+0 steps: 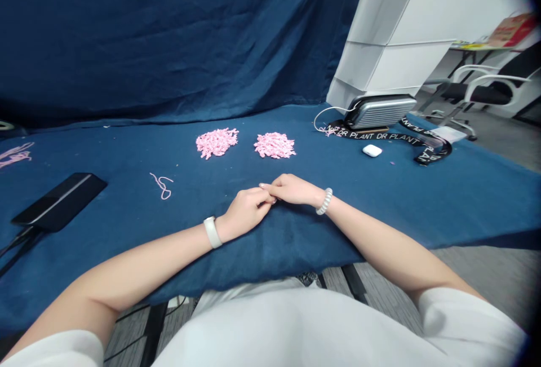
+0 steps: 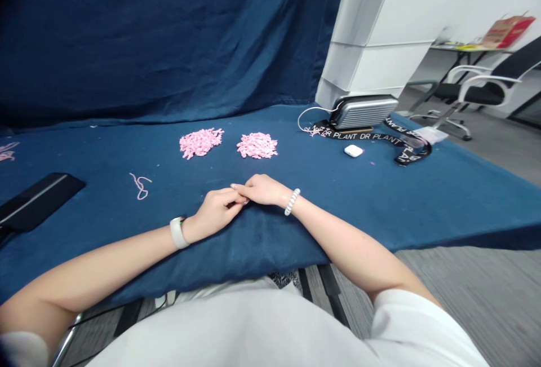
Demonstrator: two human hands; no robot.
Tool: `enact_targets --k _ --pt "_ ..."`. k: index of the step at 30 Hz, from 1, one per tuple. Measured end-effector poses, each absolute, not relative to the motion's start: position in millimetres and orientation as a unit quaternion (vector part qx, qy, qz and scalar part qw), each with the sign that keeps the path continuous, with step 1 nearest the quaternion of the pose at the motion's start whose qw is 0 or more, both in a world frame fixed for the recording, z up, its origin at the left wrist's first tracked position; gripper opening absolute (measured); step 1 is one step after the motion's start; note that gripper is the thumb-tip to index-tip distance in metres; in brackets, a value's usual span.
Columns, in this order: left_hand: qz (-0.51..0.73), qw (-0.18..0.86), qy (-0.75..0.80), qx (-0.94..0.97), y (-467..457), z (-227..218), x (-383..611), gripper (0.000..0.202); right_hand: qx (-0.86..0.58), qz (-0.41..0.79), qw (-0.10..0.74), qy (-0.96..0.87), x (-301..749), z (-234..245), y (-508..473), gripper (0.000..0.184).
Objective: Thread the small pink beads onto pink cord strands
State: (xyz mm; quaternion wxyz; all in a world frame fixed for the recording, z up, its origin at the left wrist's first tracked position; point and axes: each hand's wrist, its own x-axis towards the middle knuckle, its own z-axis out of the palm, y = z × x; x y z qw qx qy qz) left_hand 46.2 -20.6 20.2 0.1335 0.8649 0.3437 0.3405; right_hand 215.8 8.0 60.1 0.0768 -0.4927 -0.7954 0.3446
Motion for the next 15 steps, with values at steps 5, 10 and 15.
enact_targets --k 5,10,15 --pt "0.342 0.134 0.34 0.865 -20.2 19.0 45.5 0.014 -0.465 0.357 0.086 -0.805 213.2 59.1 6.4 0.056" --pt "0.347 0.141 0.346 0.86 -19.9 17.5 45.0 0.013 -0.466 0.35 0.1 -0.806 211.1 57.1 5.0 0.049" --pt "0.349 0.17 0.368 0.845 -21.1 21.0 46.4 0.014 -0.458 0.375 0.099 -0.8 214.5 56.9 9.8 0.041"
